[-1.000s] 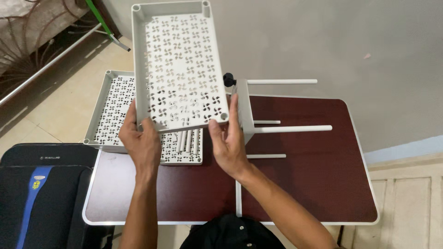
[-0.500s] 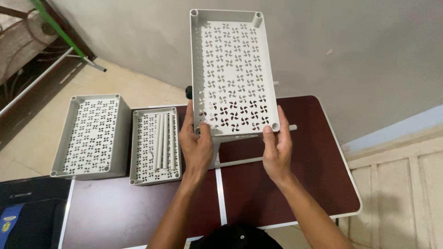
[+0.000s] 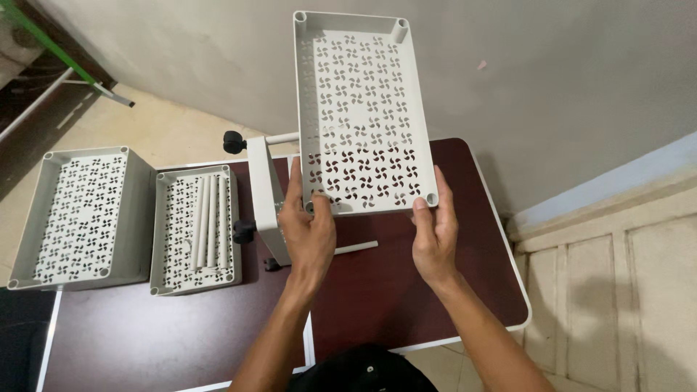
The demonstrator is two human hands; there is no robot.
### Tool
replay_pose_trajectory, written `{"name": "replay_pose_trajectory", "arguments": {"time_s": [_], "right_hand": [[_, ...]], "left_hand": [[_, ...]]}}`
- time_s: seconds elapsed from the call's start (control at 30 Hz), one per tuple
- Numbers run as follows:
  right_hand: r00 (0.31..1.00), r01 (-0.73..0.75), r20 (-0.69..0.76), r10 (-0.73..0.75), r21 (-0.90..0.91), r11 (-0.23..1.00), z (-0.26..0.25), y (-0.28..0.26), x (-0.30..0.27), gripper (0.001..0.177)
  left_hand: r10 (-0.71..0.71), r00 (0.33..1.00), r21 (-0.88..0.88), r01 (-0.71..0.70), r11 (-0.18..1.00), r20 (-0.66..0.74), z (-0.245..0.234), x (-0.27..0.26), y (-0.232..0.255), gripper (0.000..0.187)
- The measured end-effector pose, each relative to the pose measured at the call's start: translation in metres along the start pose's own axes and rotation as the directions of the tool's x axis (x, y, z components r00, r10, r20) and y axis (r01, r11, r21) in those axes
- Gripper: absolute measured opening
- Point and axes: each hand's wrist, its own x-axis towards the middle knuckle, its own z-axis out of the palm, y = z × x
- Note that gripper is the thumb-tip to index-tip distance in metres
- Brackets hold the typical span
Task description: The person assembles a white plastic storage unit by inserting white rods into perforated panels and securing them with black caps. The person attaches multiple panels to form a rectangular frame and adds a top tray.
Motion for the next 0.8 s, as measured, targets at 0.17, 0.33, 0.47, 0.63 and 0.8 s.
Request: {"name": "replay_pose_trajectory", "arguments": {"time_s": [0.17, 0.33, 0.47, 0.63, 0.8], "right_hand": [[0.998, 0.032, 0.060, -0.029, -0.045, 0.998, -0.022, 0.009, 0.012, 0.057], [0.974, 0.116, 0.202, -0.099, -0.074, 0.990, -0.029, 0.006, 0.014, 0.068], [0.905, 0.373, 0.346, -0.248, -0.363, 0.854, -0.041, -0.008, 0.022, 0.094], [0.835, 0.511, 0.454, -0.310, -0.434, 0.742, -0.064, -0.020, 0.036, 0.093], [0.812, 0.574, 0.475, -0.340, -0.539, 0.617, -0.086, -0.018, 0.034, 0.061]], "left_hand": [[-0.036, 0.998, -0.062, 0.032, 0.998, -0.059, 0.024, -0.012, -0.002, 0.066], [0.002, 0.996, -0.012, -0.003, 1.000, -0.091, 0.024, -0.021, -0.015, 0.065], [0.080, 0.995, 0.031, -0.078, 0.996, -0.066, 0.019, -0.019, -0.014, 0.062], [-0.016, 0.999, -0.036, 0.017, 0.999, 0.031, 0.019, -0.003, 0.001, 0.061], [0.166, 0.973, 0.038, -0.174, 0.984, 0.159, 0.025, 0.017, 0.013, 0.058]]}}
